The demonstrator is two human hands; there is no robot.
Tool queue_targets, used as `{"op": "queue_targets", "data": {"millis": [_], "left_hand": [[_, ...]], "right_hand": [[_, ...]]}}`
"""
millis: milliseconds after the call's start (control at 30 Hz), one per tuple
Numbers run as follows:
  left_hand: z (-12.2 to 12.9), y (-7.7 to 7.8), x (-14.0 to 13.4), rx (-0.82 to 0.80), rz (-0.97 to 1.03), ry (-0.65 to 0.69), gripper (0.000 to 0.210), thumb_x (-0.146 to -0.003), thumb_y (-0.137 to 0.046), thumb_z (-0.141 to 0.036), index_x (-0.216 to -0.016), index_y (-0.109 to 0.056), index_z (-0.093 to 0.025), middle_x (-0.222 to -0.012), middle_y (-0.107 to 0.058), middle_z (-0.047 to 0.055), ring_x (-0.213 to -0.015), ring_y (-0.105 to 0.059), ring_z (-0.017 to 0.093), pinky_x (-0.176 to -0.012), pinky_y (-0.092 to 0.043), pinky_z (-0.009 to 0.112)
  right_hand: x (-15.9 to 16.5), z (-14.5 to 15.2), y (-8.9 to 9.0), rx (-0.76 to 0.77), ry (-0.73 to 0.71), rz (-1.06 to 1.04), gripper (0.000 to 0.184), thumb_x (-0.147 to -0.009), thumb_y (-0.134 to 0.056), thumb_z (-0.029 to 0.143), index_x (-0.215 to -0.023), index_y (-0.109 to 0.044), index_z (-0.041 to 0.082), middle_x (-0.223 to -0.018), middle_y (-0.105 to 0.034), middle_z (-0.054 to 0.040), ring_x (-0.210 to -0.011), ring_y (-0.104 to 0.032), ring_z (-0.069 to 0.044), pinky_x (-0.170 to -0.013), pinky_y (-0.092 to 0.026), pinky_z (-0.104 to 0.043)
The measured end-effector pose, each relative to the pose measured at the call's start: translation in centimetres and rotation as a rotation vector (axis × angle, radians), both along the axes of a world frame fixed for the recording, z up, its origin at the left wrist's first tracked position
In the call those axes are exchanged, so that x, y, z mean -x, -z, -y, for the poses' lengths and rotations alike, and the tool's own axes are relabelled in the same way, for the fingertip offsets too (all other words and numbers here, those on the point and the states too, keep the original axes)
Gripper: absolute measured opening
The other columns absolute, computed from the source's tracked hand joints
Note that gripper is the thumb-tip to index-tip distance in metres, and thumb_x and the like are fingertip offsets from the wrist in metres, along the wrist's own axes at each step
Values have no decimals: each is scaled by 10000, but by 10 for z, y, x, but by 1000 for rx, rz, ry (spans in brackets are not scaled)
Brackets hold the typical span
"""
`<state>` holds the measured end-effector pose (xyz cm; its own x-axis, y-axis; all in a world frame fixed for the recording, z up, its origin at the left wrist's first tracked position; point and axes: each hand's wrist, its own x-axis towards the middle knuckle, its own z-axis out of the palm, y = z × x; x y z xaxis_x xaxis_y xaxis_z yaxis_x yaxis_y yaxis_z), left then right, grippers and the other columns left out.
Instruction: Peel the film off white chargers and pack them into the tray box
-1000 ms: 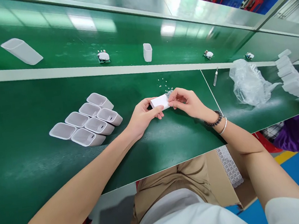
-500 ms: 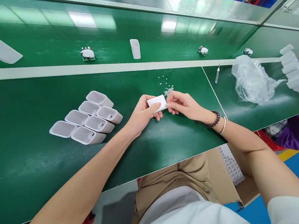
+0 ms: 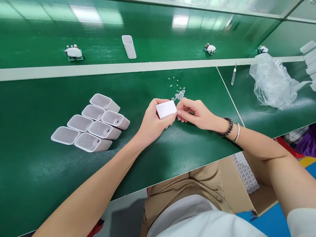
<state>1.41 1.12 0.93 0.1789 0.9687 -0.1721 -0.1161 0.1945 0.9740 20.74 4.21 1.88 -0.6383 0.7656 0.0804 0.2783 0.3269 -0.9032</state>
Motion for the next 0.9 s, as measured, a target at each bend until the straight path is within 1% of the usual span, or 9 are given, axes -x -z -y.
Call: {"op": "queue_targets", "data": {"millis": [133, 300, 400, 600, 800, 900], "left_hand": [[1, 0, 1, -7, -1, 7, 368, -718, -743, -196, -1015, -527, -187, -716, -596, -37, -572, -552, 98, -501, -404, 226], [0, -1, 4, -1, -3, 64, 396, -733, -750, -245, -1045, -512, -192, -718, -601, -35, -583, -555, 107, -518, -407, 238], [-1, 0, 3, -9, -21, 33, 400, -706, -754, -243, -1026, -521, -187, -753, -593, -31, -595, -540, 101, -540, -400, 244], [1, 2, -3, -73, -121, -91, 372, -623, -723, -205, -957, -562, -176, -858, -601, -15, -699, -540, 109, -617, -417, 244], [0, 1, -2, -32, -92, -83, 385, -619, -723, -221, -961, -554, -177, -840, -602, -20, -687, -540, 110, -603, -418, 243], [1, 0, -2, -15, -64, -74, 397, -621, -729, -223, -970, -548, -175, -815, -591, -29, -651, -524, 100, -581, -407, 242]], "right_hand": [[0, 0, 3, 12, -11, -26, 182, -996, -559, 344, -881, -542, 203, -734, -646, 7, -622, -569, -108, -599, -455, -246], [1, -1, 5, 55, -3, -49, 235, -978, -589, 402, -863, -540, 203, -706, -640, 12, -604, -559, -107, -583, -448, -241], [2, 0, 6, 58, 0, -67, 241, -976, -592, 403, -860, -539, 199, -700, -638, 12, -599, -552, -103, -579, -441, -237], [5, 2, 12, 35, 30, -86, 253, -975, -591, 411, -858, -539, 193, -708, -616, 12, -608, -539, -102, -579, -434, -239], [4, 0, 12, 7, -11, -75, 199, -994, -555, 350, -879, -529, 189, -705, -607, 21, -593, -510, -85, -561, -404, -219], [4, 0, 13, -4, 2, -74, 176, -977, -565, 331, -874, -534, 191, -700, -584, 26, -588, -482, -83, -554, -385, -224]]}}
